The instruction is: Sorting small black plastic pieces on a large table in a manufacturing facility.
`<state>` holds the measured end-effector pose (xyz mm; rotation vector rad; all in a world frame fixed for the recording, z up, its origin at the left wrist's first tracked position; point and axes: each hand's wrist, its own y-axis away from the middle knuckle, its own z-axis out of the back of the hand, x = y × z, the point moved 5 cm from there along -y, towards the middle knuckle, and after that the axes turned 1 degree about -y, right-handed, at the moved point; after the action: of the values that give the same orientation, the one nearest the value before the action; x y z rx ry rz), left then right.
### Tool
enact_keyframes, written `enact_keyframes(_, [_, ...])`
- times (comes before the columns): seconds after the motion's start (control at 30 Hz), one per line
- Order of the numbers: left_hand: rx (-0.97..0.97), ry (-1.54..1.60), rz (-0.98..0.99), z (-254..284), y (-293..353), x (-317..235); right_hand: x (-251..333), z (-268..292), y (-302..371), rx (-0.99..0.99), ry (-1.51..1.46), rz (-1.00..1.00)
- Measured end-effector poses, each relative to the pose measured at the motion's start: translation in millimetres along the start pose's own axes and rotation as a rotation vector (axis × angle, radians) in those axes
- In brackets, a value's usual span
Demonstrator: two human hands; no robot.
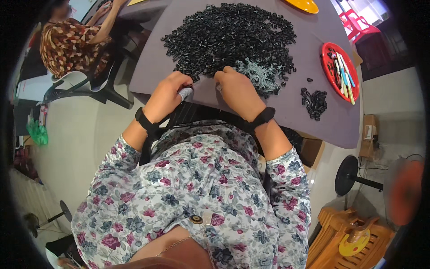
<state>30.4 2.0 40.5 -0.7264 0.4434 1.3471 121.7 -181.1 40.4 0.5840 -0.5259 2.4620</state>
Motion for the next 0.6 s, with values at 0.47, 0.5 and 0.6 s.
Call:
enact_keyframes(0.47, [0.037, -0.139, -0.047, -9, -6, -16, 5, 19, 36, -0.137, -0.402, -0.181])
enact_keyframes(0.5, [0.035, -0.119, -0.043, -10, -6, -17, 1, 18, 41, -0.125, -0.488, -0.249])
enact_keyframes(0.6, [0.046, -0.126, -0.014, -12, -11, -9, -8, 10, 53, -0.201, -0.549, -0.221])
